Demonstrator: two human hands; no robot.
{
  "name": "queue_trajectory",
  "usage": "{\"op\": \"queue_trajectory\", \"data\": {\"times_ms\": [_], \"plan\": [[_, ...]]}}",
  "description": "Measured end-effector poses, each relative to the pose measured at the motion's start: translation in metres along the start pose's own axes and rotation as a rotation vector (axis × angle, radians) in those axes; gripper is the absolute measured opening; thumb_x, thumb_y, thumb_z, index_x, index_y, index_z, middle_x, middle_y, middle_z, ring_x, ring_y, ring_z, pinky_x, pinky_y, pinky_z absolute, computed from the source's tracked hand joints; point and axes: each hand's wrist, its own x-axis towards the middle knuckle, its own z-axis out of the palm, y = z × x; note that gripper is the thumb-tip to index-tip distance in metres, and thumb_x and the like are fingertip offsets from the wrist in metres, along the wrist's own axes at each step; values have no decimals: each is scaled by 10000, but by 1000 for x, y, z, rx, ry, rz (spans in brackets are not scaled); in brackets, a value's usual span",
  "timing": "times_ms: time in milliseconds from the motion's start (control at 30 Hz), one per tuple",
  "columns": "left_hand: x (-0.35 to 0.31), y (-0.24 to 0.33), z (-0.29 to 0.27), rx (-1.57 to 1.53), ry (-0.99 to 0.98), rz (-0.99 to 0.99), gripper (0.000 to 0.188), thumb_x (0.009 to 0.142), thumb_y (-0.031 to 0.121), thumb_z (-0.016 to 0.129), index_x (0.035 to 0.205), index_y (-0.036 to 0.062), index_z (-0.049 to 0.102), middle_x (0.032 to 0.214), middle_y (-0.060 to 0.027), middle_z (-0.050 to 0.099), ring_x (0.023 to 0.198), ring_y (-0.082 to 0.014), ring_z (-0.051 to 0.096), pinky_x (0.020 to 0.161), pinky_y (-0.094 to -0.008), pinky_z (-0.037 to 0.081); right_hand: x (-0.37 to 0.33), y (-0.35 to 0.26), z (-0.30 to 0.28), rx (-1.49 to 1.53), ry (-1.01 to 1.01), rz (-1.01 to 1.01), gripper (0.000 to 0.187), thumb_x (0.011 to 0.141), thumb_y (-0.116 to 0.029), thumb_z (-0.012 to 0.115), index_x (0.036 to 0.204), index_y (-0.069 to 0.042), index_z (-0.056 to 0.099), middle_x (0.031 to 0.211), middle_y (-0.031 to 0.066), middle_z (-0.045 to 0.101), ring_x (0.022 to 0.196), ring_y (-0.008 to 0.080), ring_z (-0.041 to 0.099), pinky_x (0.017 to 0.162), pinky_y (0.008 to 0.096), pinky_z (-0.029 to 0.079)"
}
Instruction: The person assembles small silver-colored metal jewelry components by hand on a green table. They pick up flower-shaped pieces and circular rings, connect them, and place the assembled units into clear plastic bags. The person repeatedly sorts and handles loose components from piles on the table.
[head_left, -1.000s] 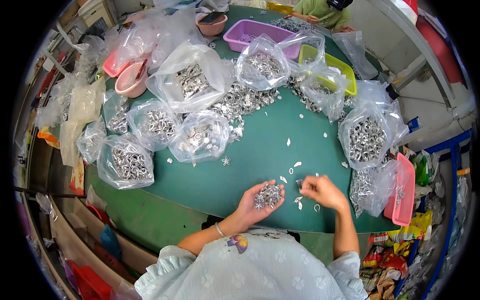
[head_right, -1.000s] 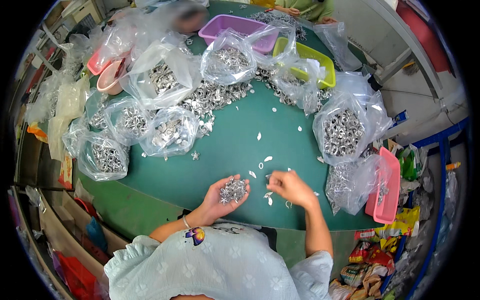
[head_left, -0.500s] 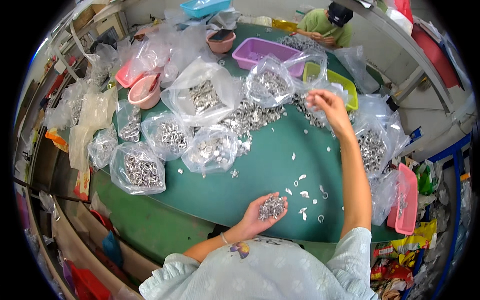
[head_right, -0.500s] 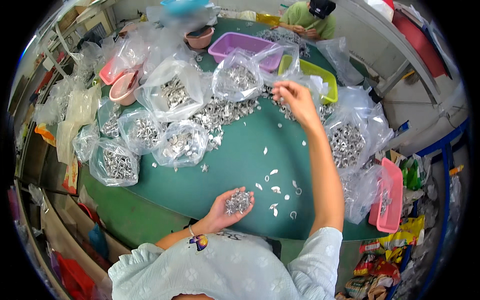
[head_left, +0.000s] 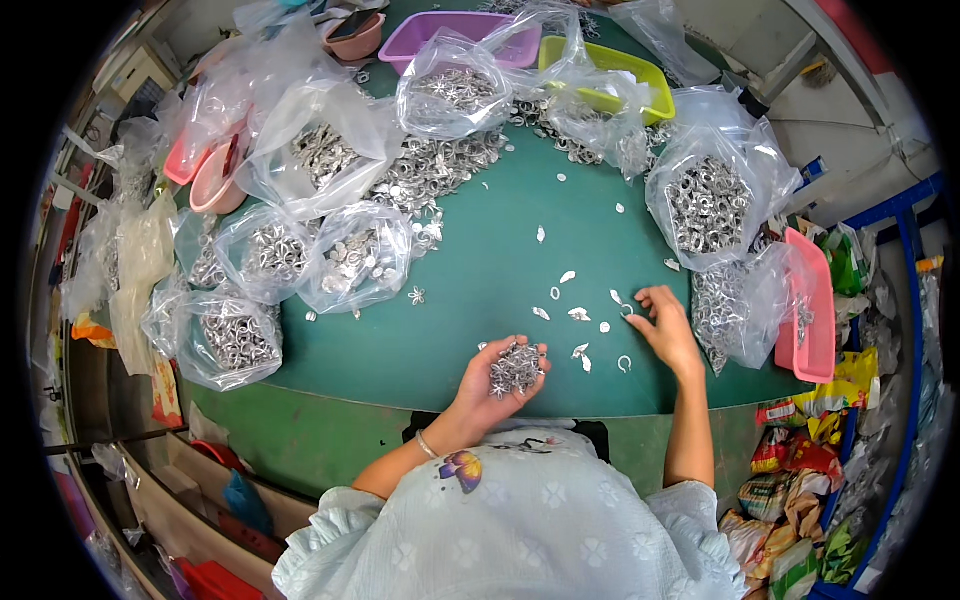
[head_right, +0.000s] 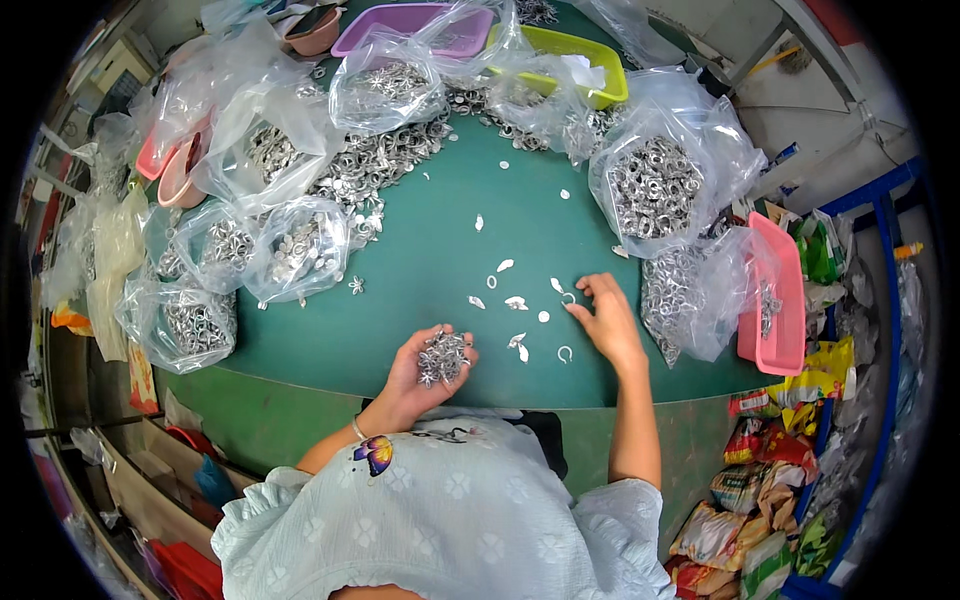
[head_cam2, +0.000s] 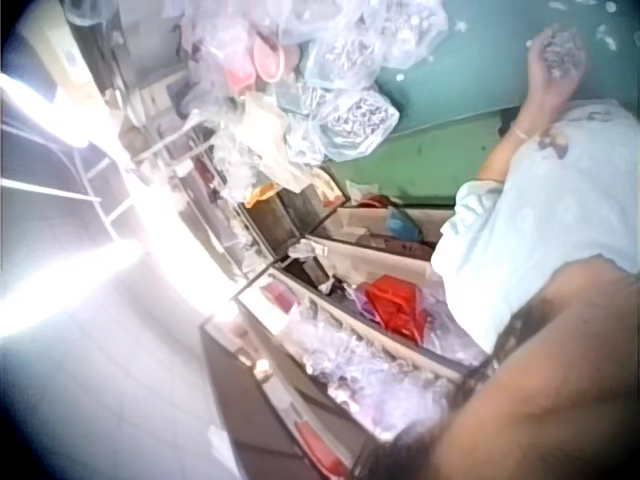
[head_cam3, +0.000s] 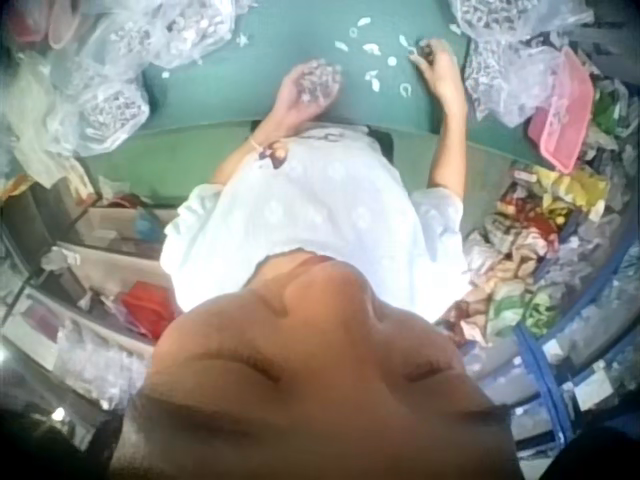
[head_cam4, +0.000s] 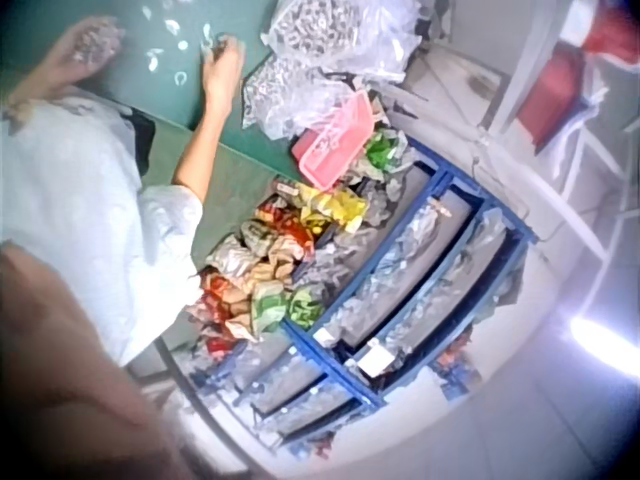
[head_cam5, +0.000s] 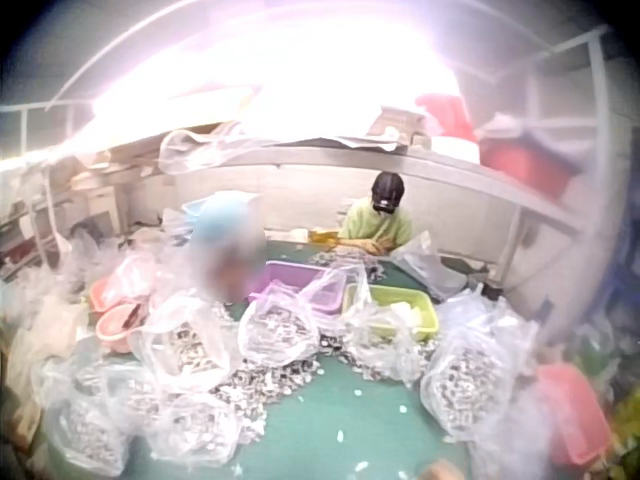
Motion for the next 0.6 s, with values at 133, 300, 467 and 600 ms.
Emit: {"op": "queue_trajectory", "data": {"times_ms": [133,300,467,600], "plan": [[-1,-2,4,14,28,8,153,862,205,532,910,62,560,999,-153,553,899,-265,551,687,-389,547,-3,8,22,9,95,-31,257,684,10,700,856,6,509,759,99,506,646,188,468,596,307,411],[1,-4,7,16,46,46,186,875,202,526,969,43,553,1035,-166,543,914,-268,551,717,-386,542,-1,6,25,249,128,22,240,690,67,670,881,7,538,642,49,496,533,108,436,498,244,388],[-6,-3,7,54,19,92,228,883,201,523,1032,31,554,1049,-173,554,928,-282,568,761,-401,537,-8,-38,18,873,-133,178,99,824,0,592,918,30,593,703,-11,541,639,52,486,601,183,399],[-4,2,-8,-22,-106,47,221,866,183,553,1015,20,562,1036,-183,567,912,-274,579,766,-395,535,-3,-44,27,815,-372,146,98,838,-10,574,925,32,594,738,22,581,667,79,530,626,204,427]]}}
